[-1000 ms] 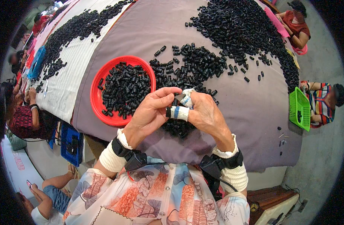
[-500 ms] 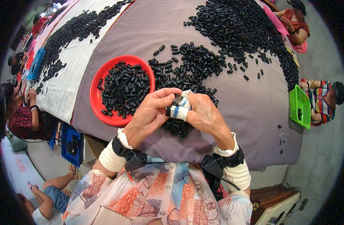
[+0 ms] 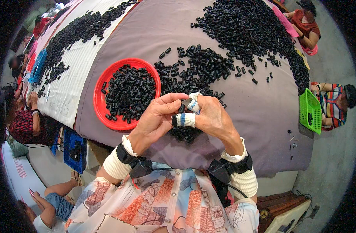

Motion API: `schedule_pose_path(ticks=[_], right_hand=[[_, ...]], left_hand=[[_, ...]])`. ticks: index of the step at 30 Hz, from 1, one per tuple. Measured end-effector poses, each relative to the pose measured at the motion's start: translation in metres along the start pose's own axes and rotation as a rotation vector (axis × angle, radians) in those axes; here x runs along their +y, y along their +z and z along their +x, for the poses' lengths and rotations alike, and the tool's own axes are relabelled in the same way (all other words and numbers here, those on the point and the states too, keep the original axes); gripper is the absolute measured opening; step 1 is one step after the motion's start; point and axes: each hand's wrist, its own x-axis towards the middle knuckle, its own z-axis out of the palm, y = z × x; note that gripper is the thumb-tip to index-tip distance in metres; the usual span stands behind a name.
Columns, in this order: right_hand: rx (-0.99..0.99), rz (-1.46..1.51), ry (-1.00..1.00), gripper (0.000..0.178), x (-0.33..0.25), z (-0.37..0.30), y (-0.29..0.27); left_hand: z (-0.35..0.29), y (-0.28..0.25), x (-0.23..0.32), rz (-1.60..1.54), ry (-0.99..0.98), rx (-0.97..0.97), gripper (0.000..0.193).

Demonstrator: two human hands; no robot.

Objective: Assembling small black tubes into a white fabric strip manually.

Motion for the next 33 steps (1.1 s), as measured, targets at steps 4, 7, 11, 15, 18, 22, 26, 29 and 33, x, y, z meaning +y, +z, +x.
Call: schedule_pose_path(ticks=[4,7,11,15,18,22,26,29,33], right_hand=[[0.016,-0.049,-0.044,0.039,0.001,0.000,0.000],[0.013,-0.014,-0.049,0.039,0.000,0.000,0.002],[-0.005,-0.007,-0.037,0.038,0.004,0.000,0.006],[-0.009,-0.012,-0.058,0.035,0.005,-0.001,0.007],[-0.001,-0.013,-0.075,0.034,0.003,-0.001,0.008],[-0.001,-0.022,-0.071,0.033,0.003,-0.001,0.011],[0.005,0.024,-0.041,0.033,0.010,-0.001,0.007],[0.058,0.046,0.007,0.032,0.006,0.000,0.007],[0.094,0.106,0.033,0.031,0.003,0.000,0.008]], left_hand=[[0.001,0.000,0.000,-0.005,-0.006,0.003,0.020],[0.000,0.000,0.000,0.010,0.004,0.006,0.020],[0.000,0.000,-0.001,0.034,0.021,0.019,0.020],[0.001,0.000,-0.004,0.036,0.010,0.041,0.020],[0.000,0.001,-0.004,0.045,0.016,0.070,0.020],[0.000,0.001,-0.005,0.014,-0.006,0.091,0.020],[0.002,0.000,-0.005,-0.073,-0.007,0.026,0.022],[0.002,-0.001,-0.004,-0.080,-0.004,0.032,0.022],[0.001,-0.001,-0.005,-0.077,0.019,0.041,0.021]])
